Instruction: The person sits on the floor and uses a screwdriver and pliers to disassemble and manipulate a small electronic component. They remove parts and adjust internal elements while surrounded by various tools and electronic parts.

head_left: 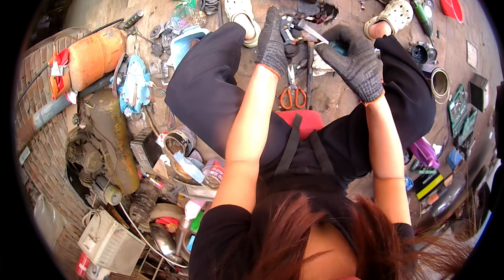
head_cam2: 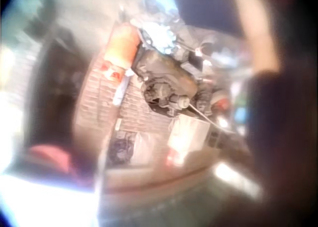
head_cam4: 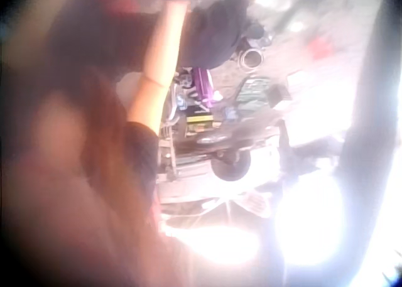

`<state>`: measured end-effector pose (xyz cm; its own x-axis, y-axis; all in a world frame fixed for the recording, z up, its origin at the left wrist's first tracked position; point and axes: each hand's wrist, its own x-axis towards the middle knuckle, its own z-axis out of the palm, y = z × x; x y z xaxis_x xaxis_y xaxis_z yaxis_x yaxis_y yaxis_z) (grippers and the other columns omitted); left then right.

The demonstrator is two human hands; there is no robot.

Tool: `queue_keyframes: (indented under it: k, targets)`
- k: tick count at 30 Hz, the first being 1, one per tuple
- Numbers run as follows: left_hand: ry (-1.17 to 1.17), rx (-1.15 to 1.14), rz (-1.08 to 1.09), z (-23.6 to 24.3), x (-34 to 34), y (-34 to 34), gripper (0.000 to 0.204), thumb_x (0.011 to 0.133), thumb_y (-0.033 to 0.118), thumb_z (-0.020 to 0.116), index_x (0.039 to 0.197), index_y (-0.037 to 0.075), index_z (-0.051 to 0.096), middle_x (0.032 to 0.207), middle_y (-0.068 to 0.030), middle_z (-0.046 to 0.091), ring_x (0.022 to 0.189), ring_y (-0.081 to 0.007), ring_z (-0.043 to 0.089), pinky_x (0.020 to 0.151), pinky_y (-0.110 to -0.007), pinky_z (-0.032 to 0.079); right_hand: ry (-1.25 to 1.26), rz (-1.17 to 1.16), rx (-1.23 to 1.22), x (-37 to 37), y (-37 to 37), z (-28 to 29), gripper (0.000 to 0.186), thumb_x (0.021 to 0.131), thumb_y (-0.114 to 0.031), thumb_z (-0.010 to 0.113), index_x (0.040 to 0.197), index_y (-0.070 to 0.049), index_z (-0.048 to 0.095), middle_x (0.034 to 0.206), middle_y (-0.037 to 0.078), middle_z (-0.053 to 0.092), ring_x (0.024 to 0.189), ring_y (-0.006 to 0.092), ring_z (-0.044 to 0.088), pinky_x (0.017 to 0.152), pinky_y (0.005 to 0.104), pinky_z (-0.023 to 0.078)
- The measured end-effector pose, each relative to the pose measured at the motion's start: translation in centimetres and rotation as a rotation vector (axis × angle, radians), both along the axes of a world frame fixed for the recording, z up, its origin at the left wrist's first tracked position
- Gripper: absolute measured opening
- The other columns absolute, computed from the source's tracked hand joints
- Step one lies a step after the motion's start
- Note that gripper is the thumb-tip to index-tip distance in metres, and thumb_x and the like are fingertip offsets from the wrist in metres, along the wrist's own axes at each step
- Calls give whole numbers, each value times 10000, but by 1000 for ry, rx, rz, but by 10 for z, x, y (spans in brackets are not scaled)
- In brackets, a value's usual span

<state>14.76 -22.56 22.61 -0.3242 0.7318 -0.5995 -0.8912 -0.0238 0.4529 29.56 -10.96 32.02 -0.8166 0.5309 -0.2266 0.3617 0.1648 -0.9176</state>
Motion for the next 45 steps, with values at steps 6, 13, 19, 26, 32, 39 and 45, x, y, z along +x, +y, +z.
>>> queue_keyframes:
  k: [6,13,19,26,32,39,45]
  targets:
    - [-150,-70,108,46,26,26,534,917,534,435,1010,32,594,851,-113,644,623,-213,639,486,-319,546,176,64,123,-7,-3,-10,297,774,-158,708,1011,0,624,811,63,623,776,118,584,709,279,474]
    - [895,-304,-156,53,24,6,557,907,512,503,744,-6,626,665,-77,625,543,-136,582,526,-294,475,169,-290,-642,0,23,-10,210,851,-235,653,841,-36,588,644,-13,525,488,38,395,433,194,290]
    - [1424,6,60,50,33,23,256,946,245,534,1062,29,608,962,-47,623,812,-106,618,662,-249,520,222,-310,-922,-6,14,-11,221,939,-275,545,828,-86,512,631,-40,434,436,37,316,381,192,259]
    - [938,-105,150,44,52,26,256,916,230,559,980,2,656,856,-101,668,752,-148,613,713,-297,492,296,-399,-921,-15,0,-11,198,938,-275,535,863,-92,533,673,-25,499,442,45,347,403,190,284]
    - [715,-170,292,34,61,32,256,924,206,550,996,-19,650,873,-81,669,770,-125,590,735,-287,485,252,-393,-704,-19,-12,-12,268,930,-281,541,765,-71,552,515,-25,429,420,76,354,407,215,273]
    - [341,-135,304,25,68,35,261,941,194,533,973,-42,639,871,-68,653,761,-122,578,706,-277,481,173,-520,-372,-22,-25,-18,212,912,-255,570,877,-50,610,595,-31,526,449,49,416,413,200,309]
    - [272,-72,318,22,67,37,281,948,259,521,974,-3,619,845,-94,647,684,-183,622,609,-316,542,199,-365,-506,-12,-11,-23,213,891,-241,598,891,-28,597,614,-8,538,431,41,396,381,199,281]
